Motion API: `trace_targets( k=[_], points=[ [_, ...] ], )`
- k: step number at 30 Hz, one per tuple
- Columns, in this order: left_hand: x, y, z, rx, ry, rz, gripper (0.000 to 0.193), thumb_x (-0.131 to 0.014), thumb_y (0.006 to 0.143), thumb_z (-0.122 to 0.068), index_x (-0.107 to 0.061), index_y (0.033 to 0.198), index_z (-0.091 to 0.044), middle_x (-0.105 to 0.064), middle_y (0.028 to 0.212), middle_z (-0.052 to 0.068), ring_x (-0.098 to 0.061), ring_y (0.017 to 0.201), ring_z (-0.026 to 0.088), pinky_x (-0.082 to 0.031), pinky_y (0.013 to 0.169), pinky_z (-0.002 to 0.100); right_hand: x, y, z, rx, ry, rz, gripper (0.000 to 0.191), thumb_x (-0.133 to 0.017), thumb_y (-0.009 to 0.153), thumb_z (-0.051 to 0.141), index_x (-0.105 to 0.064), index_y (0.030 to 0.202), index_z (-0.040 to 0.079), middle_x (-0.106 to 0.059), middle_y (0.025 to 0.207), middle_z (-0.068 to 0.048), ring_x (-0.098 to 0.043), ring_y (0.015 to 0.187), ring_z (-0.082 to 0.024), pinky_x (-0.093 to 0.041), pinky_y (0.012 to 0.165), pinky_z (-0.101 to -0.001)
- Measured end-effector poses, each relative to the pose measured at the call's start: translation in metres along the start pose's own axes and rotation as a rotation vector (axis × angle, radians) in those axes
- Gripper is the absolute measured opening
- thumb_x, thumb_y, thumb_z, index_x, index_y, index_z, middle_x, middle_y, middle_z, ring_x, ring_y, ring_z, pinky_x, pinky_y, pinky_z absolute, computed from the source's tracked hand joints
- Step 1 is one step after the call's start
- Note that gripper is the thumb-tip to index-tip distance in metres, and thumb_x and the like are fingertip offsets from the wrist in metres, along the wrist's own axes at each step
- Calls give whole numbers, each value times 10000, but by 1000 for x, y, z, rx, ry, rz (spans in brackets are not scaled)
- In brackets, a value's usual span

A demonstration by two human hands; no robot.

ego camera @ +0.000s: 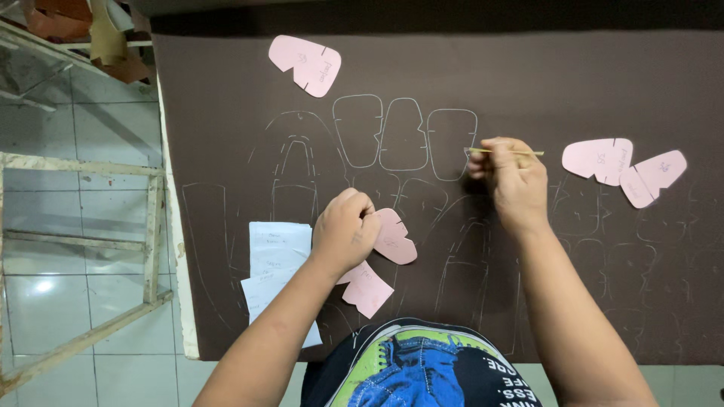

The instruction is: The person places pink paper shoe pattern pieces on a large brown pattern board and traces around each piece with a pen, drawing outlines onto the board. They reposition each pattern piece, hold it steady with one hand, and trace its outline before moving to the next piece.

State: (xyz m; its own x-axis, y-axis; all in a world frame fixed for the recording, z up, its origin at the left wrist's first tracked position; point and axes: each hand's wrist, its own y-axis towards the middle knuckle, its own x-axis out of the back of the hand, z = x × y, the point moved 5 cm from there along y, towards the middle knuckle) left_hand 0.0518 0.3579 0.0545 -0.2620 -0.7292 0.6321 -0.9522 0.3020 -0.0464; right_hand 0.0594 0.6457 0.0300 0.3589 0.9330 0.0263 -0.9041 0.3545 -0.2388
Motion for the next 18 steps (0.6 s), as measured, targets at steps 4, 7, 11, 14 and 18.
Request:
trace_targets(
  k=[4,7,11,14,18],
  points=[
    [6,-4,-1,-184,15,-100,35,-589,781,-118,-587,766,-87,-594,832,74,-612,797,306,-505,710,433,-19,0,8,145,-128,51,167,-618,1034,60,-687,1166,-15,-695,1022,-57,-656,911,-115,-554,857,-260],
    [5,-6,0,-251,29,-152,17,-586,758,-106,-585,766,-91,-589,829,67,-606,782,295,-508,702,415,-25,5,9,199,-213,25,186,-611,1044,75,-690,1183,-20,-694,1063,-52,-655,937,-117,-555,860,-268],
    [2,-7,2,-231,39,-153,21,-589,745,-106,-588,757,-89,-584,810,64,-601,759,288,-503,686,407,-27,15,5,182,-224,51,195,-575,1059,105,-688,1183,5,-710,1048,-44,-673,955,-104,-558,834,-258],
    [3,-9,1,-257,45,-169,14,-578,743,-97,-584,752,-88,-586,819,59,-599,758,278,-511,691,393,-27,16,0,189,-270,43,199,-579,1064,113,-692,1187,6,-713,1057,-52,-673,943,-107,-551,810,-256],
    [3,-7,1,-274,44,-176,24,-584,735,-98,-586,753,-81,-583,821,64,-599,761,280,-509,690,397,-26,19,-4,178,-294,30,204,-584,1058,124,-686,1194,9,-720,1078,-50,-687,945,-103,-558,798,-249]
  ],
)
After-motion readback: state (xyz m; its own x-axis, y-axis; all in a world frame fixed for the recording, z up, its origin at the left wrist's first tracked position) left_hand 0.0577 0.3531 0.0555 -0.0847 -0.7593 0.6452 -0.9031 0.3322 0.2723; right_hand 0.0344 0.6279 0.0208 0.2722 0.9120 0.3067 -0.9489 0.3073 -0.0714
